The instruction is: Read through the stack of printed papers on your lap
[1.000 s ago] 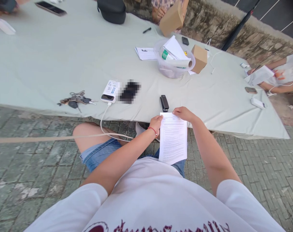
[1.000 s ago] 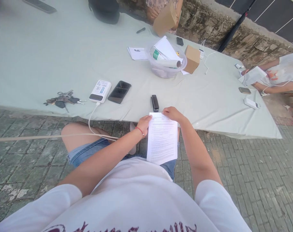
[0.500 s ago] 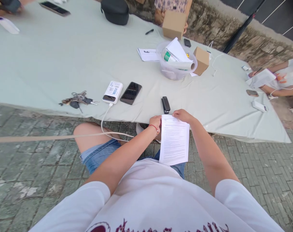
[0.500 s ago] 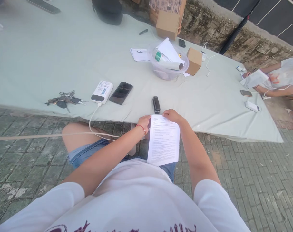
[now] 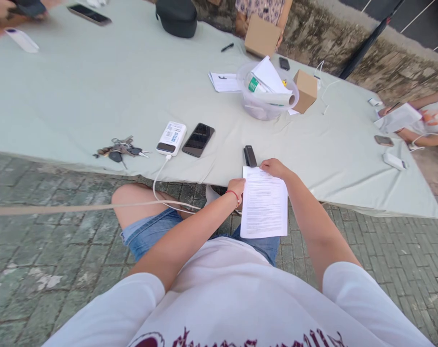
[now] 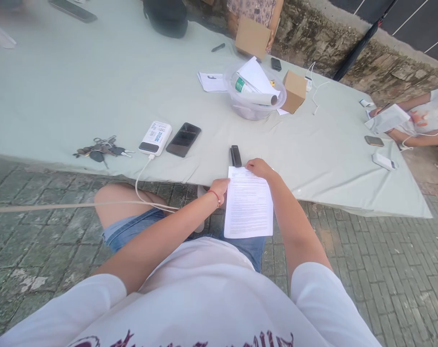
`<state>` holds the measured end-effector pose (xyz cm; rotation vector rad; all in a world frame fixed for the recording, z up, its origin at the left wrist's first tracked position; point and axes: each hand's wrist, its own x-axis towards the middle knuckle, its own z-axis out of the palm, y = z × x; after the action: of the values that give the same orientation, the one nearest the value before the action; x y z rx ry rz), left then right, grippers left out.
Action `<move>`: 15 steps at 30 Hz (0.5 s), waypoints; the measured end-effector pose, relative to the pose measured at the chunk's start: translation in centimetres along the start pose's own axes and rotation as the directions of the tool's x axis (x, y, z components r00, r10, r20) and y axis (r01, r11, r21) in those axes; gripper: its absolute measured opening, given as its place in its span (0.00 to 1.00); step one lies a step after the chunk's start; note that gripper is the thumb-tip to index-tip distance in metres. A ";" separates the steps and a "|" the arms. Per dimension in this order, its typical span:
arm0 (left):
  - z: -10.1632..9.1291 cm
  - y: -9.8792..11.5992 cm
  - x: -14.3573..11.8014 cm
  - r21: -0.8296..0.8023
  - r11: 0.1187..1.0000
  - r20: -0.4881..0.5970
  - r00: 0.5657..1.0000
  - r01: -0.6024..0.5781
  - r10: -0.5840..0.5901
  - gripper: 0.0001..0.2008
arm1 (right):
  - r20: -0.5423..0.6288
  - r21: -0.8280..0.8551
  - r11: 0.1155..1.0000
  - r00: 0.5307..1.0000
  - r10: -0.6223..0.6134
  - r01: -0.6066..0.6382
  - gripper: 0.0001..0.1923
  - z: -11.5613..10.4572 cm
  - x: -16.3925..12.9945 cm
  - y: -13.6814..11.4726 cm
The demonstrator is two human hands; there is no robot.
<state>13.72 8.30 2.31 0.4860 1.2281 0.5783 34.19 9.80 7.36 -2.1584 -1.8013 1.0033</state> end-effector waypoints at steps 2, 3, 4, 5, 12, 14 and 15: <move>-0.2 -0.3 -0.5 0.036 0.999 -0.005 1.000 0.001 0.000 0.08 | -0.011 -0.013 1.000 1.000 0.010 -0.010 0.14 -0.1 0.2 0.4; -0.4 -0.5 -0.9 0.049 0.999 -0.001 1.000 -0.001 0.001 0.08 | -0.019 -0.011 1.000 1.000 0.018 -0.018 0.14 -0.2 0.3 0.6; -0.6 -0.8 -1.3 0.065 0.998 0.008 1.000 -0.009 0.009 0.09 | -0.027 -0.006 1.000 0.999 0.026 -0.026 0.14 -0.3 0.4 0.8; -0.9 -1.3 -1.7 0.082 0.996 0.021 1.000 -0.023 0.022 0.09 | -0.034 0.000 0.999 0.999 0.034 -0.034 0.13 -0.3 0.4 1.0; -2.3 -4.7 -3.5 0.194 0.973 0.134 0.986 -0.121 0.096 0.13 | -0.087 -0.047 0.998 0.995 0.044 -0.048 0.14 -0.6 0.4 1.6; -2.2 -5.1 -3.4 0.210 0.968 0.135 0.984 -0.139 0.112 0.14 | -0.103 -0.082 0.996 0.994 0.030 -0.038 0.15 -0.5 0.4 1.6; -2.2 -5.1 -3.3 0.219 0.963 0.133 0.983 -0.154 0.127 0.14 | -0.116 -0.097 0.995 0.993 0.018 -0.030 0.15 -0.5 0.5 1.6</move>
<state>11.62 2.34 0.91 0.7965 1.1581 0.5228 35.82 9.93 6.70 -2.2502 -1.8116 0.7921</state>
